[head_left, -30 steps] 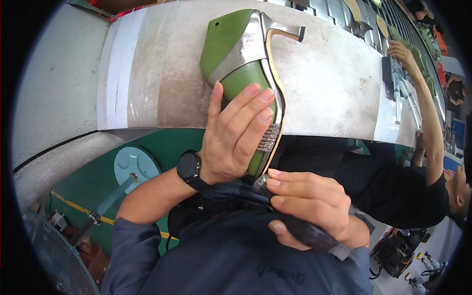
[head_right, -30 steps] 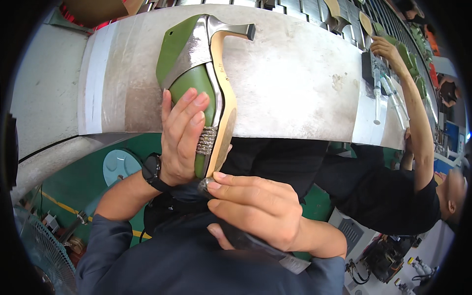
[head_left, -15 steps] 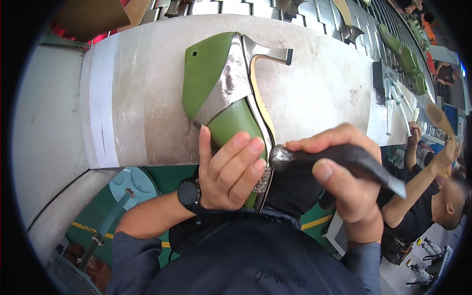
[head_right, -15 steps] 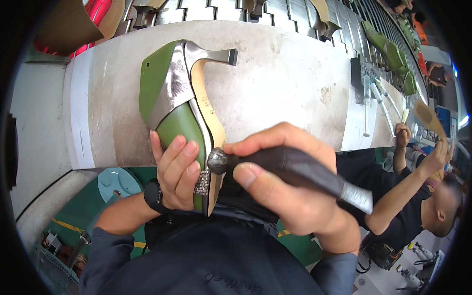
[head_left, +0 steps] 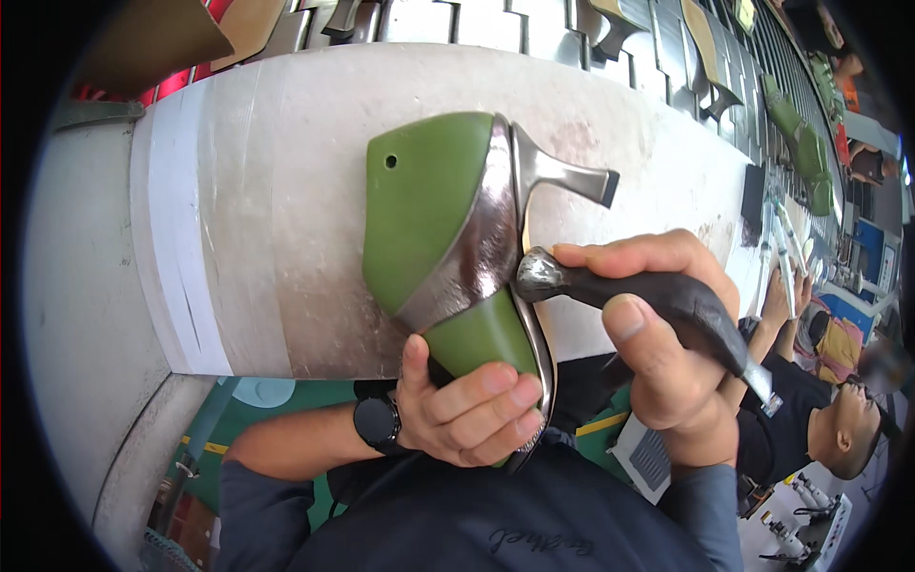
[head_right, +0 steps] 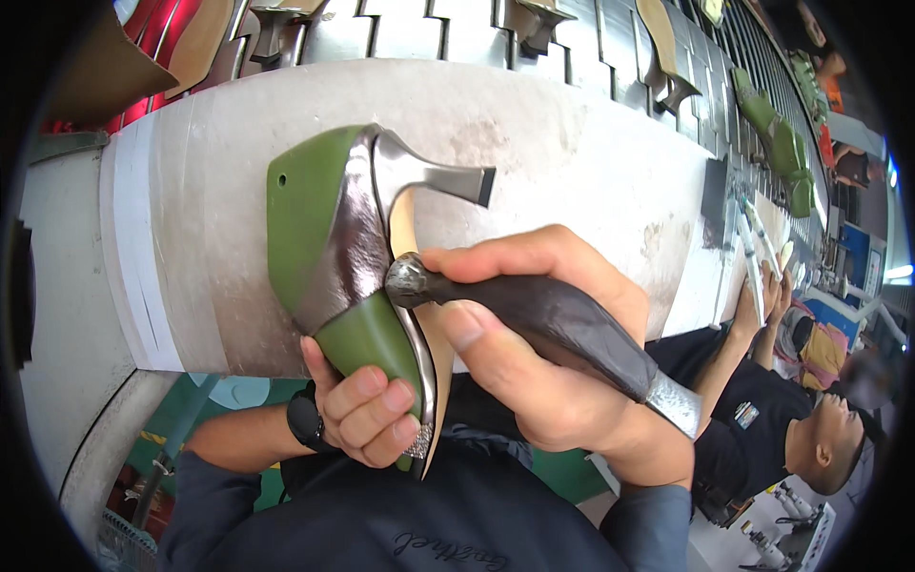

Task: The person assembles heeled shoes by taking shoe lasts and soles from a conveyor belt, attaching and pressing the soles onto the shoe uppers by hand, and tapping along the edges with a hammer.

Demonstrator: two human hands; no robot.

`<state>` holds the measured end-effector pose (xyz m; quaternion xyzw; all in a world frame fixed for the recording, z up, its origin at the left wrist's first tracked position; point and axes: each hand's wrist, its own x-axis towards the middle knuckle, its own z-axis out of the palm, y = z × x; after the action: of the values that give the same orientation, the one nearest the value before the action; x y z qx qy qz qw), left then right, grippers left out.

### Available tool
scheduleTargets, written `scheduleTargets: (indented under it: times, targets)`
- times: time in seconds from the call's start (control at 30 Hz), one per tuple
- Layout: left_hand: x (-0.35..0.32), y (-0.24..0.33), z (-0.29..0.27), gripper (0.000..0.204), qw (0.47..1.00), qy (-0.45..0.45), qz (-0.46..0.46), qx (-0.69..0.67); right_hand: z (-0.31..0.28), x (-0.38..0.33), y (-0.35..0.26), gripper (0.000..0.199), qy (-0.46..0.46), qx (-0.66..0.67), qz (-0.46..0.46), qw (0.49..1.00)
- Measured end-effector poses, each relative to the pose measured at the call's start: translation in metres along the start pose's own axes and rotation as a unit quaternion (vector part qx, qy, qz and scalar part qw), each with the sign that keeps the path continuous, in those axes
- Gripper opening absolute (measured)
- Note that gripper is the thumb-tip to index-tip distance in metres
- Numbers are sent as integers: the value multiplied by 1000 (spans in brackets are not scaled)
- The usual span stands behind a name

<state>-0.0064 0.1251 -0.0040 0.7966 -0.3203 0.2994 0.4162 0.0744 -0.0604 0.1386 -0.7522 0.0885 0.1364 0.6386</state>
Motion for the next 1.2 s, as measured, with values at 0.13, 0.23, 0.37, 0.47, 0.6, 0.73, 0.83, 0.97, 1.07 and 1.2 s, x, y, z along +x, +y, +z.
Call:
scheduleTargets:
  times: [0.13,0.23,0.37,0.47,0.6,0.73,0.83,0.97,1.07,1.2]
  targets:
    - [1,0,4,27,1000,-6,6,-14,-5,11,-3,41,11,-67,-22,997]
    - [-1,4,0,27,1000,-14,6,-5,-13,35,-23,36,-65,-94,0,993]
    - [-2,0,3,28,1000,-9,14,16,-25,48,-23,31,-142,-106,-8,984]
    - [2,1,8,29,999,-5,25,21,-41,37,-20,34,-175,-133,43,974]
    - [5,-1,10,28,999,10,27,41,-45,-8,2,26,-99,-25,18,995]
    - [10,1,10,31,998,27,24,47,-38,-77,-9,48,72,-66,-148,984]
    - [17,5,18,33,998,44,29,25,-27,-96,1,47,205,175,-270,924]
    - [10,-1,8,35,999,35,28,27,-15,-80,22,28,-26,45,-108,993]
    - [13,-2,13,37,999,27,25,37,-20,-74,2,32,21,-85,-96,991]
    - [18,2,16,39,998,34,31,34,-17,-101,6,54,213,88,-212,950]
